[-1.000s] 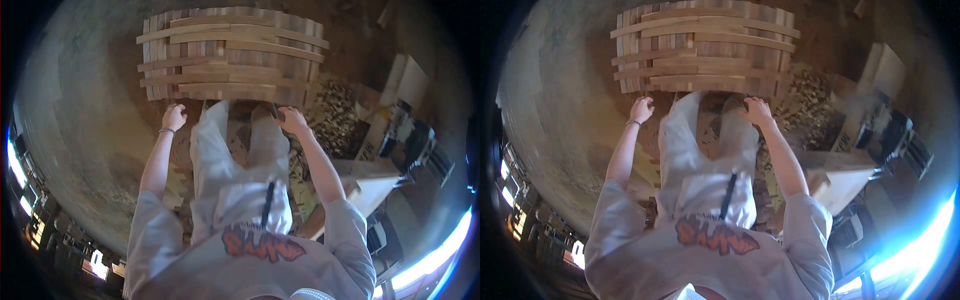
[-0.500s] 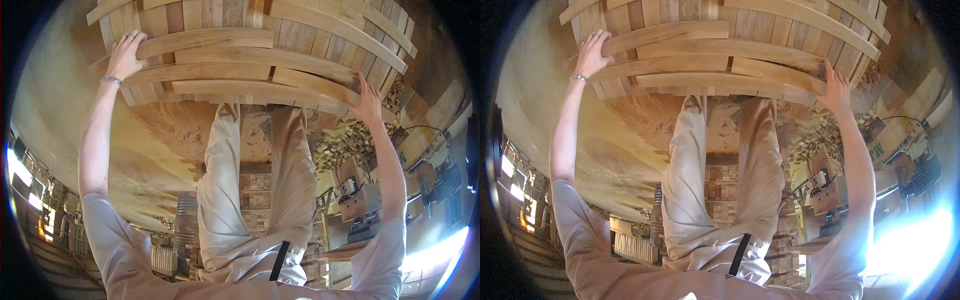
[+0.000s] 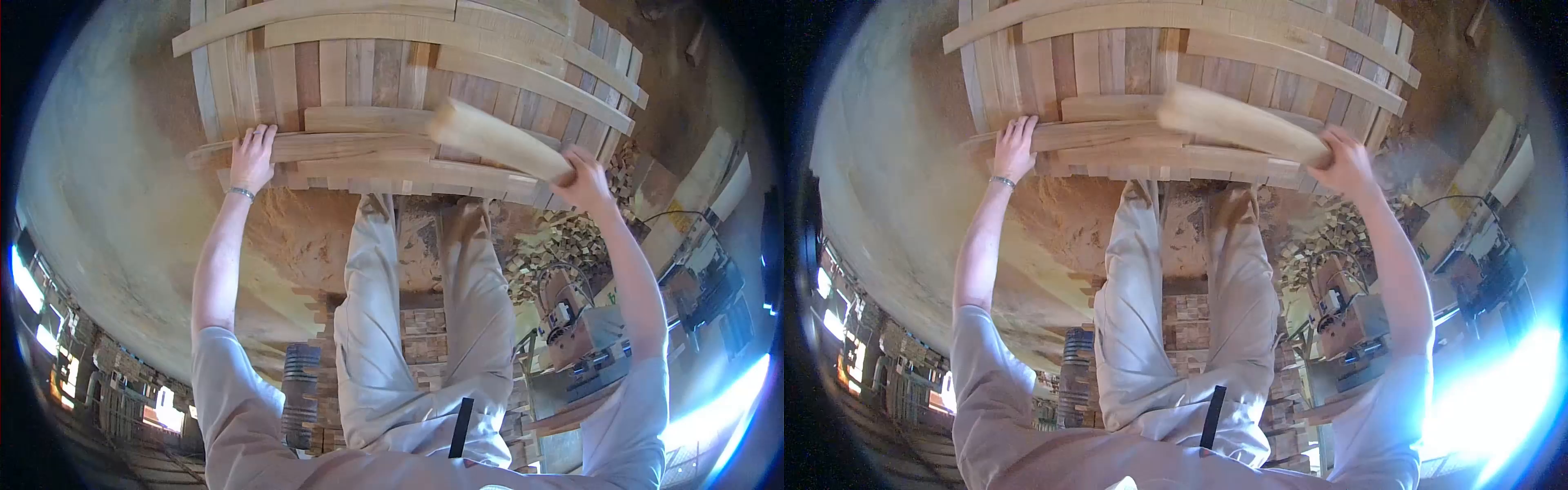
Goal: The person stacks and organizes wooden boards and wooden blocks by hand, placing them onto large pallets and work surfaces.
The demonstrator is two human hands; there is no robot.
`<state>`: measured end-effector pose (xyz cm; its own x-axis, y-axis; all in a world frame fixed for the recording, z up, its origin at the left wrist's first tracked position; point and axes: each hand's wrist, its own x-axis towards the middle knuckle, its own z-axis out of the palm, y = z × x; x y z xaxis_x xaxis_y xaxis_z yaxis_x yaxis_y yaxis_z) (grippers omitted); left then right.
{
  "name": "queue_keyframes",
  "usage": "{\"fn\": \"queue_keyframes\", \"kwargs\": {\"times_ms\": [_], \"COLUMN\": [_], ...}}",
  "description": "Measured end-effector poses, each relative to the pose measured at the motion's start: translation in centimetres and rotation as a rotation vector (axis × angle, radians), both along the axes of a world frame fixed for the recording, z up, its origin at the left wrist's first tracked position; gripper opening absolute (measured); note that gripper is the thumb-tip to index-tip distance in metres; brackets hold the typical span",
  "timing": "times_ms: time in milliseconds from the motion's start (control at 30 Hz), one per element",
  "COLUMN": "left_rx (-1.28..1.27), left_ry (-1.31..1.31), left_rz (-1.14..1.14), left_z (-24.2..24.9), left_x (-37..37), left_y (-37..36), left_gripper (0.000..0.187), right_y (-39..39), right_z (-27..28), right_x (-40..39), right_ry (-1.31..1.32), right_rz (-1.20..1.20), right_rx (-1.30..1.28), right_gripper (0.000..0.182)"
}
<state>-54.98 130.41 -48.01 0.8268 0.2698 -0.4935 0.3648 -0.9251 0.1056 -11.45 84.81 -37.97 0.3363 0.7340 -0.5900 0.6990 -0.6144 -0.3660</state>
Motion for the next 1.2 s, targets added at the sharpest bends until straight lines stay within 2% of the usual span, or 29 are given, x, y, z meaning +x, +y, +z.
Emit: {"fn": "queue_keyframes", "kwargs": {"times_ms": [33, 67, 133, 167, 200, 267, 333, 400, 467, 533, 600, 667, 733, 800, 867, 900, 967, 1033, 1067, 1100, 1167, 1200], "left_rx": [0.006, 0.014, -0.12, -0.111, -0.107, -0.097, -0.083, -0.124, -0.174, -0.287, -0.353, -0.251, -0.288, -0.23, -0.113, -0.119, -0.189, -0.202, -0.21, -0.207, -0.308, -0.41], "left_ry": [0.087, 0.097, -0.003, -0.023, -0.045, 0.305, 0.168, 0.133, 0.096, 0.129, -0.049, -0.164, -0.125, -0.378, -0.463, -0.47, -0.436, -0.413, -0.386, -0.382, -0.283, -0.204], "left_rz": [-0.068, -0.075, -0.118, -0.08, -0.045, 0.167, 0.03, 0.041, 0.049, 0.181, 0.092, -0.025, 0.06, -0.097, -0.247, -0.245, -0.296, -0.309, -0.324, -0.317, -0.261, -0.181], "left_z": [-0.3, 0.3, 2.1, 4.4, 7.7, 15.4, 20.3, 23.3, 24.3, 24.5, 22.7, 19.7, 16.7, 11.8, 7.7, 5.9, 2.8, 0.2, -0.7, -1.1, -1.4, -0.8], "left_x": [-0.8, -1.6, -2.9, -3.3, -3.6, -2.2, -4.4, -6.0, -5.3, -2.5, 1.0, 4.4, 10.0, 14.0, 17.7, 19.2, 21.8, 22.5, 22.3, 22.0, 21.4, 21.3], "left_y": [0.5, 1.1, 1.6, 1.4, 1.1, 0.5, 1.8, 2.8, 3.0, 1.5, -0.1, -1.7, -3.8, -5.3, -7.8, -9.1, -11.5, -12.6, -13.1, -13.8, -14.8, -15.2], "left_gripper": [0.075, 0.075, 0.073, 0.071, 0.068, 0.063, 0.062, 0.063, 0.065, 0.078, 0.095, 0.097, 0.081, 0.068, 0.063, 0.063, 0.062, 0.062, 0.061, 0.061, 0.059, 0.054], "right_y": [1.5, 3.6, 6.3, 7.0, 7.5, 7.9, 7.5, 7.6, 7.5, 7.9, 8.2, 8.4, 7.9, 7.1, 6.2, 5.8, 4.5, 5.5, 5.7, 5.3, 5.0, 6.0], "right_z": [-1.7, -2.8, -5.0, -6.5, -7.2, -8.0, -7.9, -8.2, -8.5, -9.3, -9.2, -8.5, -8.7, -9.3, -9.2, -9.3, -9.5, -6.8, -7.0, -7.9, -9.7, -8.7], "right_x": [-0.9, -2.4, -4.6, -5.3, -6.1, -8.1, -10.3, -10.9, -10.8, -11.7, -12.1, -12.3, -12.6, -12.9, -13.5, -13.4, -13.9, -15.3, -16.2, -16.9, -17.7, -16.9], "right_ry": [-0.015, -0.032, -0.036, -0.027, -0.031, 0.047, -0.028, -0.12, -0.024, -0.121, -0.208, -0.179, -0.135, -0.138, -0.158, -0.186, -0.195, -0.125, -0.156, -0.151, -0.367, -0.237], "right_rz": [0.077, 0.055, 0.067, 0.102, 0.09, 0.172, 0.158, 0.158, 0.104, 0.139, 0.18, 0.111, 0.041, -0.016, 0.031, 0.081, 0.139, -0.034, -0.009, -0.002, 0.179, 0.149], "right_rx": [0.111, 0.147, 0.194, 0.21, 0.209, 0.251, 0.27, 0.292, 0.114, 0.075, 0.042, -0.049, 0.038, 0.262, 0.273, 0.297, 0.284, 0.264, 0.267, 0.27, 0.104, 0.07], "right_gripper": [0.053, 0.059, 0.074, 0.083, 0.083, 0.09, 0.091, 0.091, 0.089, 0.087, 0.085, 0.075, 0.069, 0.06, 0.059, 0.058, 0.063, 0.076, 0.093, 0.093, 0.102, 0.099]}}
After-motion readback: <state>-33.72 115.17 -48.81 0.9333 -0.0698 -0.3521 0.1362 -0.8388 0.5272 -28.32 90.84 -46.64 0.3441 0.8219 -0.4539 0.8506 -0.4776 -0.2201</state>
